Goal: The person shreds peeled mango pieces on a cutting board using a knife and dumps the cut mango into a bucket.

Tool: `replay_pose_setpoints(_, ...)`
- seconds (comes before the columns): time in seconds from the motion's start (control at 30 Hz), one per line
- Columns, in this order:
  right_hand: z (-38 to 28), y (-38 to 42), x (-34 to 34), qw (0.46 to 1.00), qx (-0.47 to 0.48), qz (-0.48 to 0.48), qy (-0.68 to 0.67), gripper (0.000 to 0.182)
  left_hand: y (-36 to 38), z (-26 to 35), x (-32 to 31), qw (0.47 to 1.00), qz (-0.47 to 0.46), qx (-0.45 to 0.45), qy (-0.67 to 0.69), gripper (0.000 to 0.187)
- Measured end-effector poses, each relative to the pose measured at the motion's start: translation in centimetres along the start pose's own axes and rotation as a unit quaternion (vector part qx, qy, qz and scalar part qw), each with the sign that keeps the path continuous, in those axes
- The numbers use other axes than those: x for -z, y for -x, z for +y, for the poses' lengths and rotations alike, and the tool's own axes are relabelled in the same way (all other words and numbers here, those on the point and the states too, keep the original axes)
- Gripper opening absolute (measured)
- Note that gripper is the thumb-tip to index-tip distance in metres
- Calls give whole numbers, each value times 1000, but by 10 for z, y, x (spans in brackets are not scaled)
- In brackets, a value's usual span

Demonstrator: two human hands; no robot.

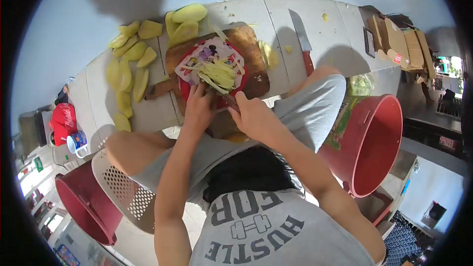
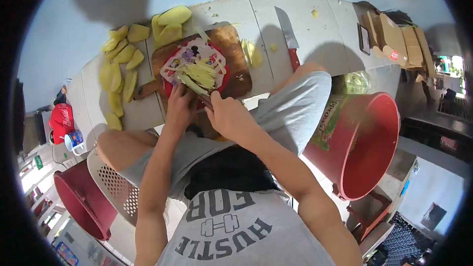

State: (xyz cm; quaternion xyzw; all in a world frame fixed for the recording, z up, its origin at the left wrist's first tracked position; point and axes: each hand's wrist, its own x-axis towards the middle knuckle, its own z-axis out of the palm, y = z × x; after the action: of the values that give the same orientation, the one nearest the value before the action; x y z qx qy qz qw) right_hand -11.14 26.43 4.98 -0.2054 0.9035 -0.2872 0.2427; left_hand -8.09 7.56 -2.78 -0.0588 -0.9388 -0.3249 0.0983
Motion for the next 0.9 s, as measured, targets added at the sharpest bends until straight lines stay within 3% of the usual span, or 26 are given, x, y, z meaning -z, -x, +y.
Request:
replay_pose_setpoints(0.33,-11,5,11,999,20,17,25,30,-3,-3,-3,1000,26,-12,-5,29)
replay_pose_setpoints(0.5,9,-15,-14,998,36,47,23,29,-7,-5,-1,1000,14,3,-6,27)
replay_pose_setpoints(0.67,-9,6,3,1000,-20,-14,-7,30,3,-3,-3,1000,9,0,14,26)
replay_pose_setpoints(0.9,7,-3,-23,1000,-2,26,7,31,6,-4,-3,999,39,-2,8,25)
